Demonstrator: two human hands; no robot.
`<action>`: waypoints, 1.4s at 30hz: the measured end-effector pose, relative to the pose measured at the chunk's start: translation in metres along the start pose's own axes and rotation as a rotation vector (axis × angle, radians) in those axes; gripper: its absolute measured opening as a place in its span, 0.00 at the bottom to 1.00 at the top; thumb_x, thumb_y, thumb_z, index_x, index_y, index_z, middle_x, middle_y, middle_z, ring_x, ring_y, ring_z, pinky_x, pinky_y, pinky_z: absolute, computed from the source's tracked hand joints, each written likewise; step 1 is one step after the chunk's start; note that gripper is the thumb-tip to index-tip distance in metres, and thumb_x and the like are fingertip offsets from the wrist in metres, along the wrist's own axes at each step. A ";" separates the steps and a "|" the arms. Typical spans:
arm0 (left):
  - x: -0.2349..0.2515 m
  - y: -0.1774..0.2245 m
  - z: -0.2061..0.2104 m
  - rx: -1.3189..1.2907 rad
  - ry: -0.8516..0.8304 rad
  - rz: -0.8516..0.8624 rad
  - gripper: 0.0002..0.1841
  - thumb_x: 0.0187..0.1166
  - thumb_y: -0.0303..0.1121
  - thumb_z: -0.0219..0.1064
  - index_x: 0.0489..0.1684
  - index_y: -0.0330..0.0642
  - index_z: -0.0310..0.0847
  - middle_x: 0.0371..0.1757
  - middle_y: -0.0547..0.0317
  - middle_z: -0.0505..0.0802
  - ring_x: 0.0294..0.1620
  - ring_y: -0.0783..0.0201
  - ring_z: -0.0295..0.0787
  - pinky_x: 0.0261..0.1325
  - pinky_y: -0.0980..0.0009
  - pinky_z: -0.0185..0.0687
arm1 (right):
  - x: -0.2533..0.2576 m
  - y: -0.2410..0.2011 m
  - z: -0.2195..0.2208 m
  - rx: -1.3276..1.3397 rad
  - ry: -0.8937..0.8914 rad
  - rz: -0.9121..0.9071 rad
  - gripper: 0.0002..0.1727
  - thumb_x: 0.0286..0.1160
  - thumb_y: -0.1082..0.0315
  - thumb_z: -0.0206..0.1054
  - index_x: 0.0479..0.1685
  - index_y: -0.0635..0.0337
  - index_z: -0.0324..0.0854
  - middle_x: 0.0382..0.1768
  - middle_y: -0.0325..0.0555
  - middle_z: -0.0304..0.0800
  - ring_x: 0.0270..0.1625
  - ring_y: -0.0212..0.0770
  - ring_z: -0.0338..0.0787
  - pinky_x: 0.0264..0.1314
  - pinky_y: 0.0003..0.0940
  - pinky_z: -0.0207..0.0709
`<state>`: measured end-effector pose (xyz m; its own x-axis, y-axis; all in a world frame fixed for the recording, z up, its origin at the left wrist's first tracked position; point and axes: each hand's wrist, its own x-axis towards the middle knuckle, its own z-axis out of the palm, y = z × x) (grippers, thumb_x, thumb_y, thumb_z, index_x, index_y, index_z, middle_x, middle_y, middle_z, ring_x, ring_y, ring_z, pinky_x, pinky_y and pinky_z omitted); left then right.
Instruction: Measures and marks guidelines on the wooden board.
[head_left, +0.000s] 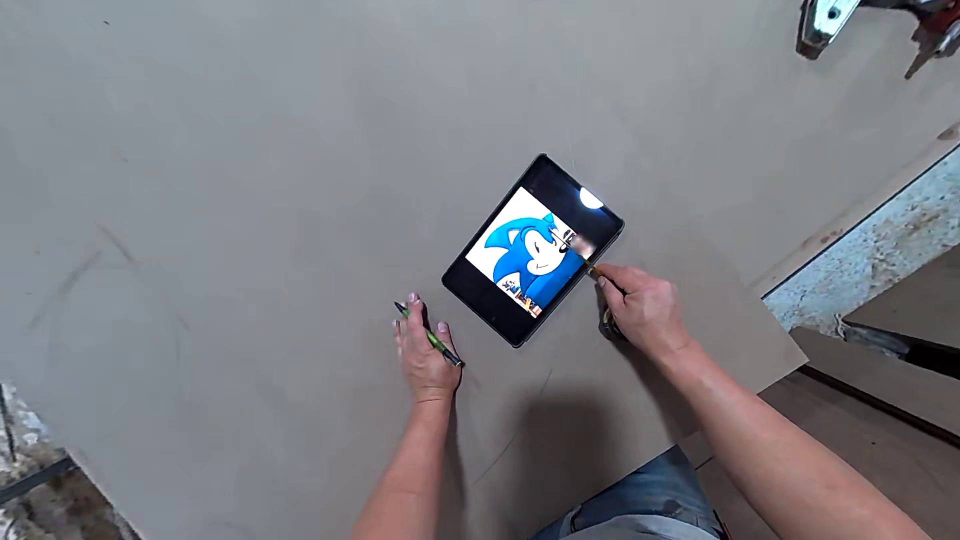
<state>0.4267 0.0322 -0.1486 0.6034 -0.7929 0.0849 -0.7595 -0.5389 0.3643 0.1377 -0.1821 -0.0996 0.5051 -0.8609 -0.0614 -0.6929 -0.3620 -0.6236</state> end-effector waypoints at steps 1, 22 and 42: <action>0.000 -0.001 0.001 -0.006 0.009 0.009 0.31 0.92 0.48 0.45 0.94 0.47 0.55 0.92 0.56 0.68 0.94 0.55 0.57 0.96 0.49 0.44 | 0.001 0.000 -0.001 -0.002 -0.016 0.007 0.17 0.89 0.58 0.57 0.63 0.45 0.91 0.52 0.41 0.97 0.50 0.43 0.97 0.50 0.49 0.89; -0.001 -0.001 0.002 -0.059 0.022 -0.009 0.31 0.92 0.50 0.48 0.93 0.52 0.57 0.92 0.60 0.68 0.95 0.58 0.54 0.97 0.50 0.41 | 0.003 0.004 -0.004 -0.033 -0.077 -0.015 0.19 0.90 0.60 0.56 0.70 0.42 0.88 0.51 0.40 0.97 0.50 0.41 0.96 0.50 0.47 0.88; -0.001 0.000 0.000 -0.042 0.023 0.004 0.30 0.92 0.50 0.48 0.93 0.51 0.58 0.91 0.59 0.69 0.94 0.57 0.56 0.96 0.50 0.43 | 0.004 0.000 -0.004 -0.046 -0.063 0.003 0.19 0.89 0.61 0.57 0.68 0.42 0.89 0.52 0.40 0.98 0.51 0.42 0.97 0.51 0.49 0.89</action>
<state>0.4266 0.0329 -0.1486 0.6063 -0.7880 0.1072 -0.7512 -0.5234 0.4021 0.1376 -0.1865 -0.0971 0.5335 -0.8382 -0.1130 -0.7164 -0.3767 -0.5873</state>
